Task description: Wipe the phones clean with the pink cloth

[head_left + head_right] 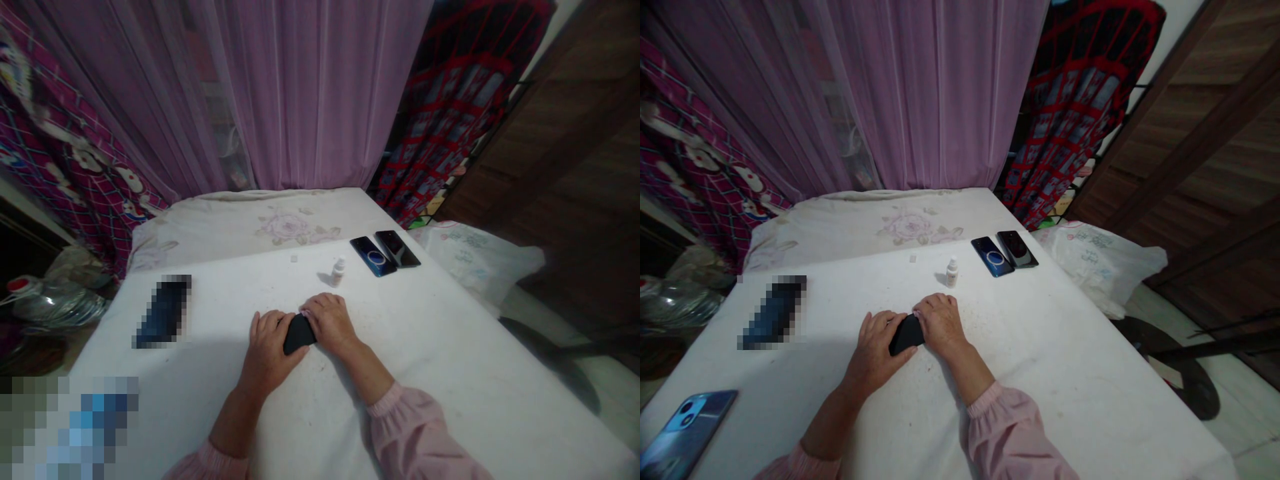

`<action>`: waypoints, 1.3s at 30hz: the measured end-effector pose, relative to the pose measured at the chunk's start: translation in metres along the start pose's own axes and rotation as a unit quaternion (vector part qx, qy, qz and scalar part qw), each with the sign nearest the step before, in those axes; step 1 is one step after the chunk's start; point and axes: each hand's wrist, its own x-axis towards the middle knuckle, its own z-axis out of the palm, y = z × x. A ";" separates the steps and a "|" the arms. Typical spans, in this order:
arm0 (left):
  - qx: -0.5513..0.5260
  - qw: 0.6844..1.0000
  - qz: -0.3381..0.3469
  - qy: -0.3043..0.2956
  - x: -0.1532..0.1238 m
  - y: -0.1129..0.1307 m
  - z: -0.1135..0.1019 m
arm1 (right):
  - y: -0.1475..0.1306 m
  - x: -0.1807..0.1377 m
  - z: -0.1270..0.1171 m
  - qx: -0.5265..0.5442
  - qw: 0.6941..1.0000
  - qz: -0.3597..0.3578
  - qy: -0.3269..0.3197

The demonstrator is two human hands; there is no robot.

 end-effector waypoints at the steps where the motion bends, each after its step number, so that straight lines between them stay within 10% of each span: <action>1: 0.000 1.000 0.000 0.003 0.000 0.000 0.000 | 0.002 -0.001 -0.002 -0.001 1.000 0.007 0.003; 39: 0.026 1.000 0.014 0.000 -0.002 -0.004 0.006 | 0.007 -0.003 -0.005 -0.036 0.997 0.066 0.002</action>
